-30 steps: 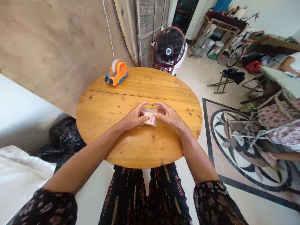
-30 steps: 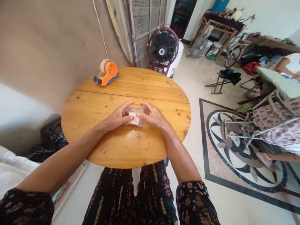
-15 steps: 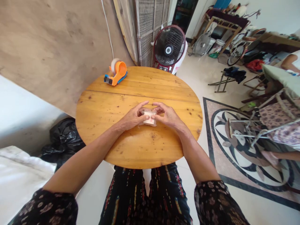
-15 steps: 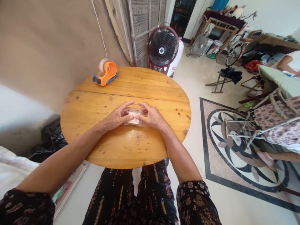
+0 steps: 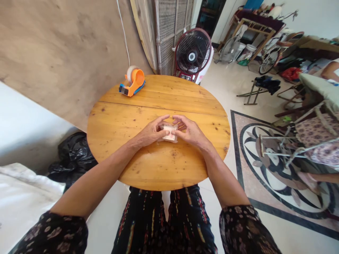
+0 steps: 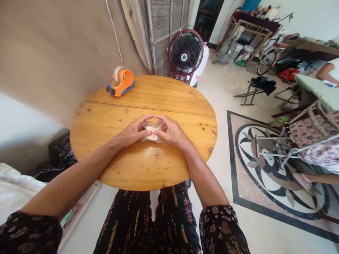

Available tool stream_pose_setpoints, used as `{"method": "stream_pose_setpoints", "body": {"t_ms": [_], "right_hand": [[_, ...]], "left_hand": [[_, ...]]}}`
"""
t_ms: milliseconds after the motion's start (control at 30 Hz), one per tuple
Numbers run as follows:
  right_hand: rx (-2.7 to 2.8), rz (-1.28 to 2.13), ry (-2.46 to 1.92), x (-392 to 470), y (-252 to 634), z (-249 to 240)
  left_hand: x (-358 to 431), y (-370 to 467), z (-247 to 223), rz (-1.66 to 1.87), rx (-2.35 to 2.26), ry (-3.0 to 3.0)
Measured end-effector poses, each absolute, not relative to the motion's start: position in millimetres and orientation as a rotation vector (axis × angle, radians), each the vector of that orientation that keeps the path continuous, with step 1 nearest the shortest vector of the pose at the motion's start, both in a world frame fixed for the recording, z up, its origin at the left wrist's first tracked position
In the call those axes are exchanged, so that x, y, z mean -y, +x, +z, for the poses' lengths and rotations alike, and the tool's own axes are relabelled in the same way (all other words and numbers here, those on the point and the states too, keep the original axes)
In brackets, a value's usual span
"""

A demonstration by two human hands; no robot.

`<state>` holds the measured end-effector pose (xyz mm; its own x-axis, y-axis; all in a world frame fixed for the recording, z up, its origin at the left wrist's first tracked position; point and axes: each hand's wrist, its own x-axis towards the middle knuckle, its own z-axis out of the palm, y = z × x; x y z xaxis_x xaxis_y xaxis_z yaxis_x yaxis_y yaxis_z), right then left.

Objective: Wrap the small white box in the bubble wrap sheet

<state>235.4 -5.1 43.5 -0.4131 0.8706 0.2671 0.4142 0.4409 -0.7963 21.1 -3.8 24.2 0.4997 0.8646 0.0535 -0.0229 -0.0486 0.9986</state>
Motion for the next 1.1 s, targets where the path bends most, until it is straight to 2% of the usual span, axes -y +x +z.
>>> {"method": "stream_pose_setpoints", "body": {"t_ms": [1100], "right_hand": [[1.975,0.61,-0.991,10.2,226.1,42.7]], "left_hand": [[7.0,22.9,32.3,0.798,-0.864,1.495]]}}
